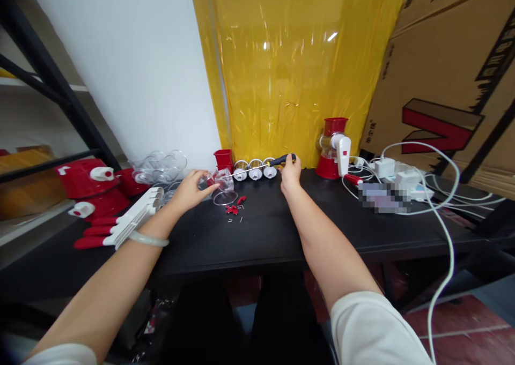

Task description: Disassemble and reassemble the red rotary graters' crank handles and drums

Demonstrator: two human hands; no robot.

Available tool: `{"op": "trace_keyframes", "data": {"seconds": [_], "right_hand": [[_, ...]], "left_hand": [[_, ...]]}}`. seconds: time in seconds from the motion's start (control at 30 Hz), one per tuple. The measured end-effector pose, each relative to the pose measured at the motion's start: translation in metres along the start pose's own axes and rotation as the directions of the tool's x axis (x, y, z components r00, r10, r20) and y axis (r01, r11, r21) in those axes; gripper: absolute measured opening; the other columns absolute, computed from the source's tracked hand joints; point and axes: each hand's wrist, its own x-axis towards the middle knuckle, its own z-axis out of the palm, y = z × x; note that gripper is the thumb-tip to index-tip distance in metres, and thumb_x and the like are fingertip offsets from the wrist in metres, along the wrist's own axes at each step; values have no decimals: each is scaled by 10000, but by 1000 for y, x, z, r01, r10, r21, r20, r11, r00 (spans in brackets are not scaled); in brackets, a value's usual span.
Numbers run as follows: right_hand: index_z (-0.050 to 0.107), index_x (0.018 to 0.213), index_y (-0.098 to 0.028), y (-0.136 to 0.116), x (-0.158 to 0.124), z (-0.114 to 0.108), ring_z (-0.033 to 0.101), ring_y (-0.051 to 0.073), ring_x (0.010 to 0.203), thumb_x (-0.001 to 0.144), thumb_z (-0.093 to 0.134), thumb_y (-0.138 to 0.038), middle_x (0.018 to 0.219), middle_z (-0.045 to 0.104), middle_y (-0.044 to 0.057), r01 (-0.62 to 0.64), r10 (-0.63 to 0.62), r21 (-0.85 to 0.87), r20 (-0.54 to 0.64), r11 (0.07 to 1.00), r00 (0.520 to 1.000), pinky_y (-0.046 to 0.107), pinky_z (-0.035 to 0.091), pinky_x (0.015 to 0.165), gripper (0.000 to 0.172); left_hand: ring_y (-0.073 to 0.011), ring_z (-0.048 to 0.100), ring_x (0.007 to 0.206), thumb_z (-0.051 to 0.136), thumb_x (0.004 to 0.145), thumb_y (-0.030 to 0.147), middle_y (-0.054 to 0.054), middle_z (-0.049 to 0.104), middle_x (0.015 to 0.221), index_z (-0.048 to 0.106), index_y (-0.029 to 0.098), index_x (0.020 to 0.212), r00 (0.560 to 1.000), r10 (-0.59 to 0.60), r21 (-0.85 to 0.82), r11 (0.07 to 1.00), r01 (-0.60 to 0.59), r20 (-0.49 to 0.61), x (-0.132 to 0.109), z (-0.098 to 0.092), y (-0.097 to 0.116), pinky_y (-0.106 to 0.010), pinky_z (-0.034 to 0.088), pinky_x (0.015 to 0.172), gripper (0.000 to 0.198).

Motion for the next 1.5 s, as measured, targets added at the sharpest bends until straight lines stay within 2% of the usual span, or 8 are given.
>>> {"op": "trace_keyframes", "data": {"seconds": [0.2,0.37,0.5,0.77,0.87,1.13,1.3,1.5], "right_hand": [[438,1178,-280,0,2,-1,646,88,727,917,465,-236,958,639,-22,-46,43,70,36,997,998,200,508,588,266],[427,1090,-285,4,2,-1,682,127,808,917,461,-350,933,660,-16,-22,19,72,37,997,999,279,560,664,188],[434,1090,-288,5,-3,1,681,139,834,898,542,-446,888,642,-25,54,-55,30,31,998,998,290,571,690,271],[280,967,-287,-4,-12,8,656,110,628,875,497,-174,741,637,-107,-43,43,75,2,996,999,295,575,696,261],[262,959,-288,-5,-12,9,651,105,613,893,450,-180,745,637,-107,-45,44,88,8,995,999,282,570,673,227],[455,999,-250,-2,-8,2,604,73,610,862,622,-458,860,591,-55,77,-78,-66,-5,995,997,184,483,512,300],[562,1082,-204,-4,-3,0,602,64,595,870,617,-323,867,594,-28,46,-50,-111,-34,993,998,171,466,492,250],[505,1236,-200,-4,-2,2,646,85,706,867,584,-240,977,615,9,-3,-1,-54,-67,999,998,169,487,510,380]], "left_hand": [[-286,605,1139,647,834,590,-90,614,1204,601,232,1096,1000,0,-1,1000,0,-5,0,0,0,-434,483,1009,445],[-284,609,1130,645,836,585,-88,614,1199,602,235,1089,1000,10,-4,1000,-10,-10,0,1,-1,-432,490,1000,434],[-288,607,1129,650,832,581,-95,614,1197,604,229,1075,1000,14,-6,1000,-14,-14,0,1,-1,-436,486,1003,431],[-291,603,1142,644,835,590,-95,612,1202,598,231,1086,1000,5,-2,1000,-5,-6,0,0,0,-438,487,1003,440],[-293,603,1141,646,836,585,-96,611,1197,599,230,1076,1000,8,-2,1000,-8,-8,0,0,0,-439,488,1001,432],[-288,609,1126,643,836,599,-93,608,1202,597,220,1095,1000,3,6,1000,-3,-2,0,1,-1,-432,480,1013,462],[-284,609,1117,641,838,597,-88,609,1195,593,225,1090,1000,9,8,1000,-9,-5,0,1,-1,-426,482,1005,453],[-278,613,1103,646,836,590,-89,604,1204,594,224,1099,1000,-5,8,1000,5,3,0,0,-1,-421,488,992,454]]}}
